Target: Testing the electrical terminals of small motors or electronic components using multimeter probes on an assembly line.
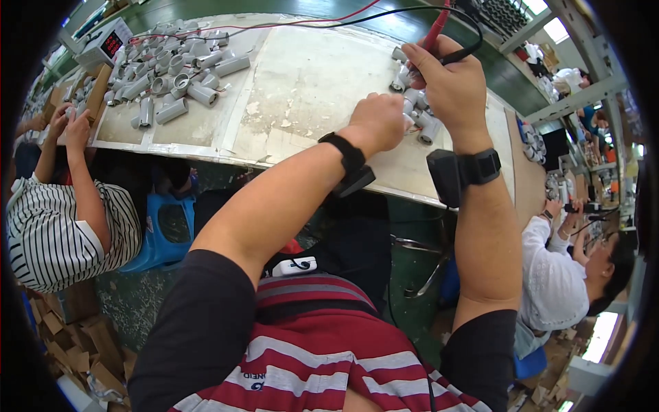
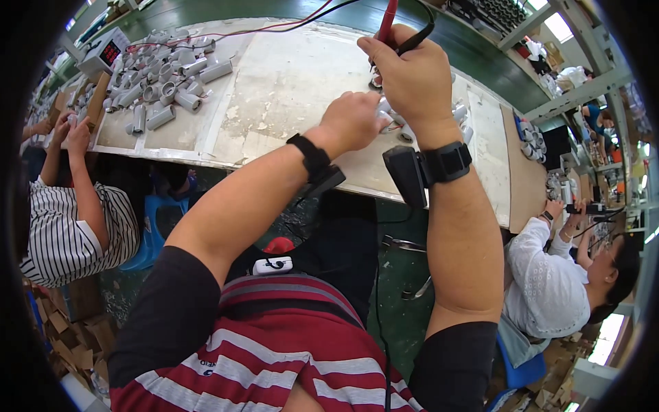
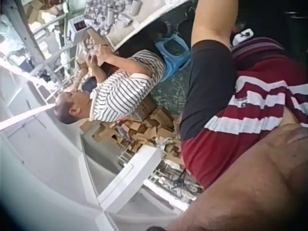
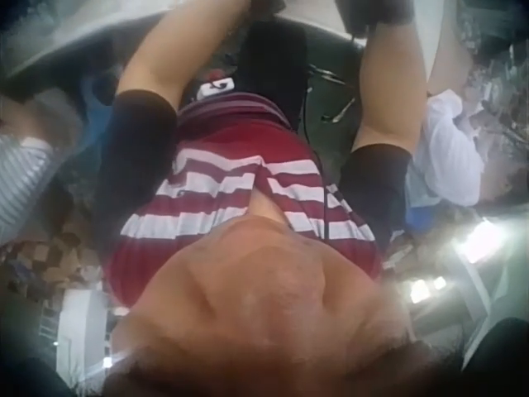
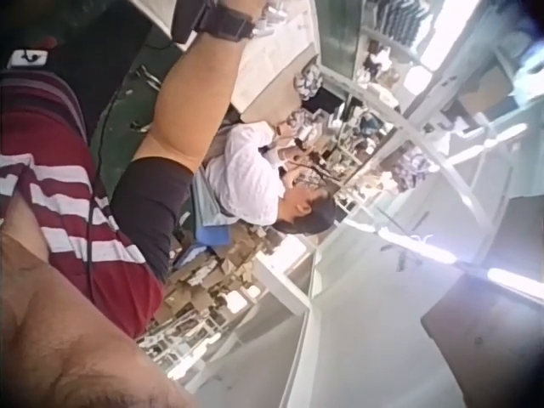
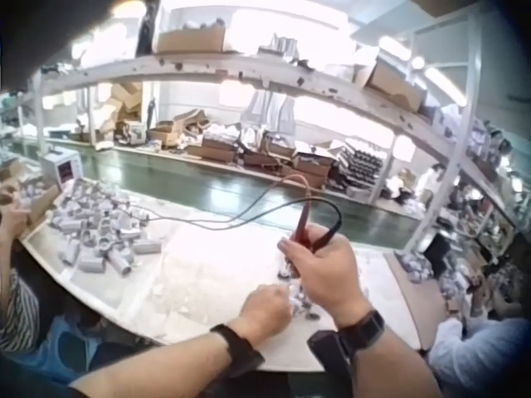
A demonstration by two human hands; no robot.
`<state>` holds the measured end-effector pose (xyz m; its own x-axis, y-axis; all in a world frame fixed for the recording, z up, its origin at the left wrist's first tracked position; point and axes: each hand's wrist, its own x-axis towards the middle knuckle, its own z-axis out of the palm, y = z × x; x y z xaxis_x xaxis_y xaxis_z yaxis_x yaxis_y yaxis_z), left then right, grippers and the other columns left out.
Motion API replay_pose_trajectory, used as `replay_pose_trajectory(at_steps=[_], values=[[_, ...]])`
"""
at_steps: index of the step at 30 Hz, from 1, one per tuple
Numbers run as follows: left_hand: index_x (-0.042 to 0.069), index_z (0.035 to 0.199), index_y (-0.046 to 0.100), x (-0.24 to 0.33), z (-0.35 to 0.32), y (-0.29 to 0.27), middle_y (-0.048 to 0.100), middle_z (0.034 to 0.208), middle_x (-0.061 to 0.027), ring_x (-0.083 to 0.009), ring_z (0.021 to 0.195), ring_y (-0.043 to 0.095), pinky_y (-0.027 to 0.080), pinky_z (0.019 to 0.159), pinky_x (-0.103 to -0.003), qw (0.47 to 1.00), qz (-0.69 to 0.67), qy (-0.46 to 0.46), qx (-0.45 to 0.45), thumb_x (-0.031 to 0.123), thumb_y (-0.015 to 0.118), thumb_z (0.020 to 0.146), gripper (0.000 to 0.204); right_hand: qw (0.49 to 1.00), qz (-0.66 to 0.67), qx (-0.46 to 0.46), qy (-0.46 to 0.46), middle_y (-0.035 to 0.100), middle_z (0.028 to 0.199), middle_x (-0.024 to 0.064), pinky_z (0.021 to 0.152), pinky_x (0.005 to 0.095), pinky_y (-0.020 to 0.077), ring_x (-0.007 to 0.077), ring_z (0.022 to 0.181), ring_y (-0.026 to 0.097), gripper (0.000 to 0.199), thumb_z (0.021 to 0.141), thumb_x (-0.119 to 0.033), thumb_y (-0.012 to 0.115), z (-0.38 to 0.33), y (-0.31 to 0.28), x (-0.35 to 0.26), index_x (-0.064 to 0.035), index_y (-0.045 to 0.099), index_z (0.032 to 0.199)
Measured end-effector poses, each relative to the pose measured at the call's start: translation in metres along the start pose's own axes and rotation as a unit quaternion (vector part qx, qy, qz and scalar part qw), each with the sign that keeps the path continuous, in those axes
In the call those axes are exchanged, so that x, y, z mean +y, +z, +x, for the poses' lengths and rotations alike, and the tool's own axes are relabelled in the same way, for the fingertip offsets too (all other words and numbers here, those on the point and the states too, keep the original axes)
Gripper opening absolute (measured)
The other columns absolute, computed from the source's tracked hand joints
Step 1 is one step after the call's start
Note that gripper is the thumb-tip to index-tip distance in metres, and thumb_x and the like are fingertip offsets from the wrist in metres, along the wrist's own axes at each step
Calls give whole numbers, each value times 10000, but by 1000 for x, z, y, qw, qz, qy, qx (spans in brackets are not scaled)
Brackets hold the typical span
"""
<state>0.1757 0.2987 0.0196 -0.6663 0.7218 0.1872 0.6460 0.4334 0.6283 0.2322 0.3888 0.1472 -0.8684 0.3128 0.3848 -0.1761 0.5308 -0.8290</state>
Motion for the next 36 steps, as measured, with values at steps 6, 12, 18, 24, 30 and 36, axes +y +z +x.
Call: replay_pose_trajectory(at_steps=[6, 12, 18, 24, 30, 36], values=[[-34, 1092, 659, -4, 10, -2, 730, 1054, -245, -401, 1025, 698, 557, 901, -444, 1000, -19, -16, -8, 257, 772, 838, 403, 998, 51, 20, 43, 701, 795, 28, 568, 218, 510, 74, 658, 628, 199, 956, -194, 763, -18, -3, 15, -1, 721, 979], [-45, 1108, 669, -20, -14, -27, 739, 971, -180, -297, 908, 722, 560, 822, -389, 976, -141, -97, -131, 178, 829, 772, 434, 992, 110, 24, 61, 712, 807, 41, 578, 237, 544, 93, 663, 644, 204, 953, -196, 766, -24, 19, 28, 0, 722, 987], [-48, 1018, 686, -42, -76, -73, 737, 895, -169, -266, 829, 717, 558, 737, -370, 977, -176, -113, -46, 204, 830, 773, 380, 978, 192, 46, 72, 719, 816, 73, 584, 263, 574, 123, 660, 668, 195, 958, -181, 754, -40, 31, 37, 8, 715, 990], [5, 1199, 642, -77, -136, -109, 725, 954, -66, -145, 807, 690, 541, 693, -257, 849, -438, -286, -71, 184, 738, 945, 326, 961, 241, 15, 137, 721, 817, 91, 584, 274, 581, 141, 656, 676, 184, 966, -165, 740, -68, 79, 50, 15, 707, 983], [0, 1224, 636, -74, -198, -90, 732, 1036, -129, -201, 898, 724, 592, 774, -317, 656, -693, -299, -1, 218, 654, 1018, 301, 938, 295, -10, 181, 724, 824, 98, 587, 276, 584, 149, 665, 683, 175, 969, -155, 734, -87, 119, 47, 16, 697, 978], [-50, 1374, 530, -65, -244, -75, 667, 1223, -240, -285, 1020, 725, 624, 899, -366, 403, -885, -230, 33, 264, 493, 1103, 416, 925, 325, -61, 185, 724, 829, 98, 595, 275, 584, 146, 673, 685, 174, 970, -153, 733, -99, 146, 36, 16, 692, 978]])
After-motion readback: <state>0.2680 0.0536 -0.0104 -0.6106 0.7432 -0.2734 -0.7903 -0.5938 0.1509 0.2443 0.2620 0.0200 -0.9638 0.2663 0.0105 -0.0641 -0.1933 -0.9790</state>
